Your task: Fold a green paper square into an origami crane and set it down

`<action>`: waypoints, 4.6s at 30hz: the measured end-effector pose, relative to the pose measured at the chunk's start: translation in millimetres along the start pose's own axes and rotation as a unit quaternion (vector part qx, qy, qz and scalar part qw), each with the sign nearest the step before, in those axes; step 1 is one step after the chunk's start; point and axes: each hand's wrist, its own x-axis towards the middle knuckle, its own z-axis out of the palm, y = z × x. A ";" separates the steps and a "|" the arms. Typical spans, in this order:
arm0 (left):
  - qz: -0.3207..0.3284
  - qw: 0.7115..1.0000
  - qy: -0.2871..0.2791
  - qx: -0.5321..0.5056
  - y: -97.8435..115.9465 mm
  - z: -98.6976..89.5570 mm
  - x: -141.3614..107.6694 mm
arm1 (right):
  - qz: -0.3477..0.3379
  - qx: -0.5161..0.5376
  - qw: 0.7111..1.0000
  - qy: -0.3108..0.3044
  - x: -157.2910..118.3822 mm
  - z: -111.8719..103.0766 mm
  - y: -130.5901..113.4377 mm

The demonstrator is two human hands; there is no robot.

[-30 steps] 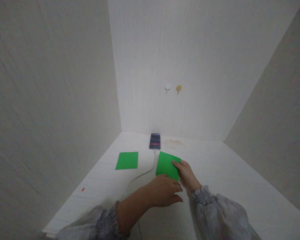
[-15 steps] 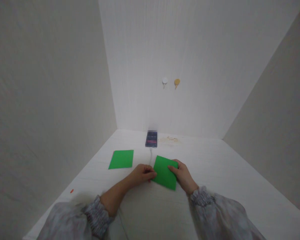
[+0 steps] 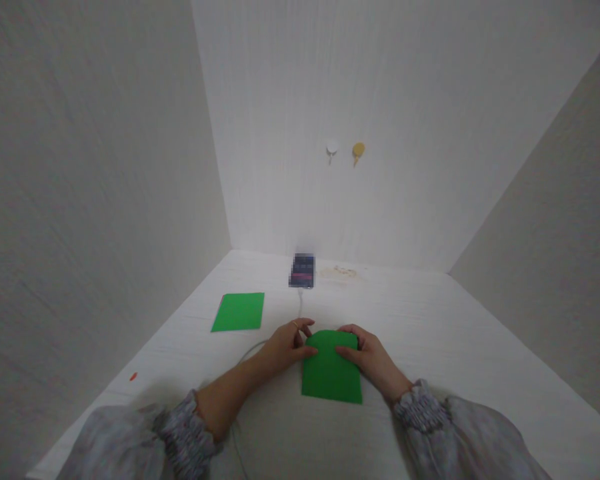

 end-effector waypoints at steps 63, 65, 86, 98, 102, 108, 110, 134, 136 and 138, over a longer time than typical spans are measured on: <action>-0.054 0.971 -0.018 -0.231 25.7 10.7 -0.5 | -0.220 -0.324 0.916 0.083 -14.7 -2.2 -19.8; -0.055 0.973 -0.022 -0.224 24.1 11.2 -0.3 | -0.215 -0.327 0.917 0.084 -15.4 -1.3 -20.8; -0.070 0.982 -0.021 -0.174 29.6 9.8 -0.9 | -0.160 -0.353 0.916 0.104 -16.6 2.7 -25.4; -0.065 0.980 0.002 -0.190 29.8 8.4 -1.0 | -0.132 -0.287 0.937 0.147 -16.6 1.2 -18.4; -0.086 0.969 0.047 -0.228 26.9 7.6 1.3 | -0.092 -0.219 0.960 0.148 -13.1 -2.1 -14.1; -0.094 0.957 0.082 -0.264 23.4 6.9 2.5 | -0.056 -0.050 0.986 0.148 -8.2 -2.8 -6.7; -0.091 0.958 0.082 -0.259 24.2 6.9 2.0 | -0.047 -0.011 0.988 0.144 -8.0 -2.6 -5.5; -0.081 0.962 0.083 -0.247 20.4 7.1 1.4 | -0.048 0.042 0.988 0.140 -9.7 -0.1 -9.9; -0.079 0.962 0.085 -0.247 20.5 6.9 1.3 | -0.049 0.040 0.988 0.140 -9.3 -0.1 -8.8; -0.076 0.961 0.089 -0.249 21.3 6.5 1.2 | -0.048 0.040 0.988 0.138 -9.2 -0.1 -8.1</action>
